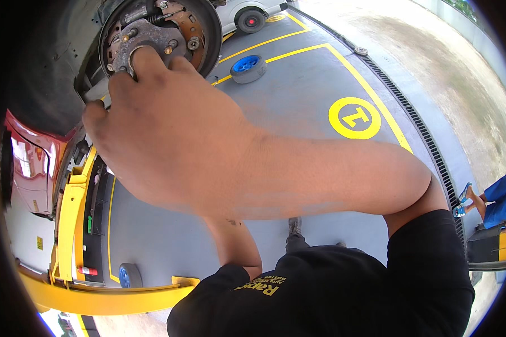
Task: The person retrieves a hammer from a tool drawer and uses it to strike a brake drum on a lifted red car. He removes the drum, places it on the floor, then repeats the process on the opposite wheel, removing and placing the second drum on the floor.
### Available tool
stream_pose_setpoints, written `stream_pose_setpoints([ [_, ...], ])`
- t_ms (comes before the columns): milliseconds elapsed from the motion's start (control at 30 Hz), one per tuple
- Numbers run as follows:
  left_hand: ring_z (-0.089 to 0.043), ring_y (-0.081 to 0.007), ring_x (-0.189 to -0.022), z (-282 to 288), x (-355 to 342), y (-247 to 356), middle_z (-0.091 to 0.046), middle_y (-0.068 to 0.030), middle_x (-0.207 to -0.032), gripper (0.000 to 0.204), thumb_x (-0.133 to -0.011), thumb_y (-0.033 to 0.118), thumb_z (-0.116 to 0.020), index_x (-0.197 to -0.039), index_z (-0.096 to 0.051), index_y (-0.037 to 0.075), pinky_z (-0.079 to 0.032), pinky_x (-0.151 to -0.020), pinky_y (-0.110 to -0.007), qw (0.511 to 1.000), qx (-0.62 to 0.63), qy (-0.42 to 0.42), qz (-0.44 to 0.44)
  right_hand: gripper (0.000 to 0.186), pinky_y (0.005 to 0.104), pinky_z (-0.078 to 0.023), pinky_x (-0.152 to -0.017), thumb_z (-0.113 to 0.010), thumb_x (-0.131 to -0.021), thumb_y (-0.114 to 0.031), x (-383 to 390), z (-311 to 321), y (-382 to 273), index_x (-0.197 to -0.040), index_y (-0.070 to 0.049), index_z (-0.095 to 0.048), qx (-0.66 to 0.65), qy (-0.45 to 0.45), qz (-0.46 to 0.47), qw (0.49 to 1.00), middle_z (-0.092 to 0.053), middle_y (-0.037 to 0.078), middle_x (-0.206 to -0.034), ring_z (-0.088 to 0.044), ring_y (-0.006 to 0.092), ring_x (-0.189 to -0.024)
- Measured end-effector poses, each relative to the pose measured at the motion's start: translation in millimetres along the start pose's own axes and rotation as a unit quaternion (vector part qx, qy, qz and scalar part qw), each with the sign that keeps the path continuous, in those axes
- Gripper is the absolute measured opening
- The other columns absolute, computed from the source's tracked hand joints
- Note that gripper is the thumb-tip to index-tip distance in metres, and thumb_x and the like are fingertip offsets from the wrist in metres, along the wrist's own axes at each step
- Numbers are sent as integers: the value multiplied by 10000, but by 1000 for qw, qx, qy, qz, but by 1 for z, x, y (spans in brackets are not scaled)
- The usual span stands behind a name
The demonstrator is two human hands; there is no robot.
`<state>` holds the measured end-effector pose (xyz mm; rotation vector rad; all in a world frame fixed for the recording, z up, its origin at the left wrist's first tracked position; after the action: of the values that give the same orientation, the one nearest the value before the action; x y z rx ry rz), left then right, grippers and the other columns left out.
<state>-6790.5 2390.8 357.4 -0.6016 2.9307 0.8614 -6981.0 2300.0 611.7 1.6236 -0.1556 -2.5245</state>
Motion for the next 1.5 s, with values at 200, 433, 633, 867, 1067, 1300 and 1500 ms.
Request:
stream_pose_setpoints([
  [200,-593,-303,-1263,90,106,-65,-579,-183,-1395,561,-996,374,-475,-1390,-539,-20,-477,-1069,-467,968,-110,4,225,368,364,-526,-827,-626,-867,-238,137,-40,-33,-1209,-118,-695,-115,-115,-18,986,-639,132,-1215,-562,285,-1125],
  [433,-592,-304,-1266,176,191,-165,-577,-181,-1396,557,-1003,381,-462,-1393,-535,-11,-483,-1066,-471,839,-266,-79,468,437,412,-493,-921,-619,-834,-281,293,-68,-31,-1246,-145,-676,-240,-229,-86,939,-582,107,-1370,-589,223,-1146],
  [633,-591,-304,-1268,173,296,-267,-575,-179,-1397,555,-1009,387,-451,-1396,-533,-3,-487,-1064,-475,712,-334,-173,593,313,379,-493,-926,-632,-842,-238,384,-12,68,-1136,-149,-691,-157,-167,-210,950,-574,65,-1389,-585,197,-1160],
  [867,-590,-304,-1272,133,483,-351,-572,-177,-1399,552,-1016,393,-438,-1399,-529,7,-493,-1060,-479,603,-378,-239,661,337,373,-504,-912,-657,-831,-215,488,128,228,-1161,-148,-676,-22,-123,-339,932,-613,67,-1330,-604,201,-1099],
  [1067,-589,-304,-1274,116,599,-410,-570,-176,-1400,549,-1022,399,-426,-1402,-527,15,-497,-1058,-483,527,-432,-259,685,354,368,-513,-879,-669,-811,-211,565,224,346,-1158,-143,-672,52,-84,-442,892,-633,87,-1298,-620,214,-1058],
  [1300,-587,-305,-1277,132,702,-495,-568,-174,-1401,547,-1029,406,-413,-1405,-523,24,-503,-1055,-488,457,-500,-231,698,339,364,-514,-852,-667,-810,-202,685,272,467,-1144,-144,-683,58,-89,-569,815,-649,111,-1274,-628,230,-1046],
  [1500,-586,-305,-1280,118,832,-660,-566,-172,-1403,545,-1035,412,-402,-1408,-521,32,-507,-1052,-492,390,-510,-223,734,385,397,-513,-868,-666,-810,-183,793,265,630,-1193,-160,-693,42,-141,-650,746,-624,132,-1316,-608,273,-1104],
])
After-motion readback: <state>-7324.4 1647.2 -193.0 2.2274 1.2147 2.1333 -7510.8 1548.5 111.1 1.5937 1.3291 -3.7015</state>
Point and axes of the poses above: each hand's wrist, its own x-axis away from the middle knuckle, its own z-axis out of the back of the hand, y = z × x, the point moved 10 cm from there along -x, towards the middle knuckle
